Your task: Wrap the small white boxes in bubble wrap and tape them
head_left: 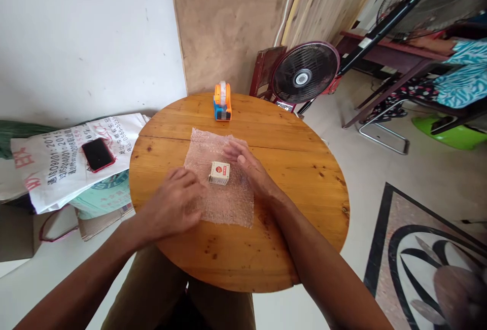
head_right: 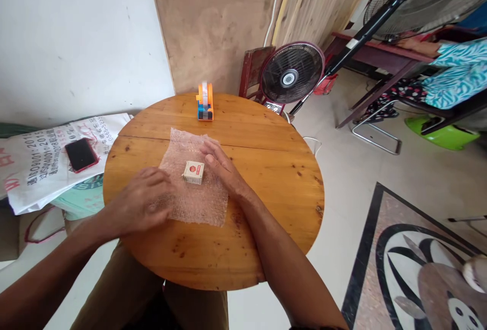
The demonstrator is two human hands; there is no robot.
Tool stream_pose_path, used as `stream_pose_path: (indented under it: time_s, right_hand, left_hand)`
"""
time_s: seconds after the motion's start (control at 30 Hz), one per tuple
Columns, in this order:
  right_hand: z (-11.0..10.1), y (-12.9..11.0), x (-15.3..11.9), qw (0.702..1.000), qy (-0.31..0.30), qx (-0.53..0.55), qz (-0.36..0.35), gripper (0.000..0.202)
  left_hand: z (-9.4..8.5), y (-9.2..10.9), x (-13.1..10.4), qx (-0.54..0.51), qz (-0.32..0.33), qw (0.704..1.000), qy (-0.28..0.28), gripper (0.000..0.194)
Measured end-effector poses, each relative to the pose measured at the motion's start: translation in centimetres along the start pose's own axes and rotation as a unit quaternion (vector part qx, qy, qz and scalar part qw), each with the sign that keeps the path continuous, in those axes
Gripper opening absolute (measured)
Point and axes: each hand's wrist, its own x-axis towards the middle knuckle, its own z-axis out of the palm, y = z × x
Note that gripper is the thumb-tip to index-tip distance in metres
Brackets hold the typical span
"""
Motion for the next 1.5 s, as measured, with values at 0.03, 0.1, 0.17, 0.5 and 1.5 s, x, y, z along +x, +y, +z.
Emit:
stream_pose_path:
  time_s: [0.03,0.1,0.17,0.5,1.5]
  right_hand:
    - [-0.1,0.1,0.1,1.0,0.004,0.011,0.007,0.069]
    - [-0.3,0.3,0.3,0.999,0.015,0.032,0.018,0.075]
    - [-0.3,0.2,0.3,0.999,0.02,0.042,0.021,0.078]
    - [-0.3,0.1,0.1,0.999,0.004,0.044,0.012,0.076]
    - [-0.6,-0.8,-0.2,0.99,-0.032,0.135,0.018,0.07]
  left_hand:
    - [-0.1,0.7,-0.6,0.018,0.005,1.0,-0.019,0.021]
    - [0.2,1.8,-1.4,0.046,0.01,0.998,-0.05,0.021]
    - [0.7,2.4,-1.7,0.067,0.016,0.996,-0.064,0.02]
    - [2.4,2.7,-0.7,0.094,0.03,0.995,-0.006,0.011]
    - [-0.8,1.5,6.9,0.109,-0.11,0.987,0.032,0.015]
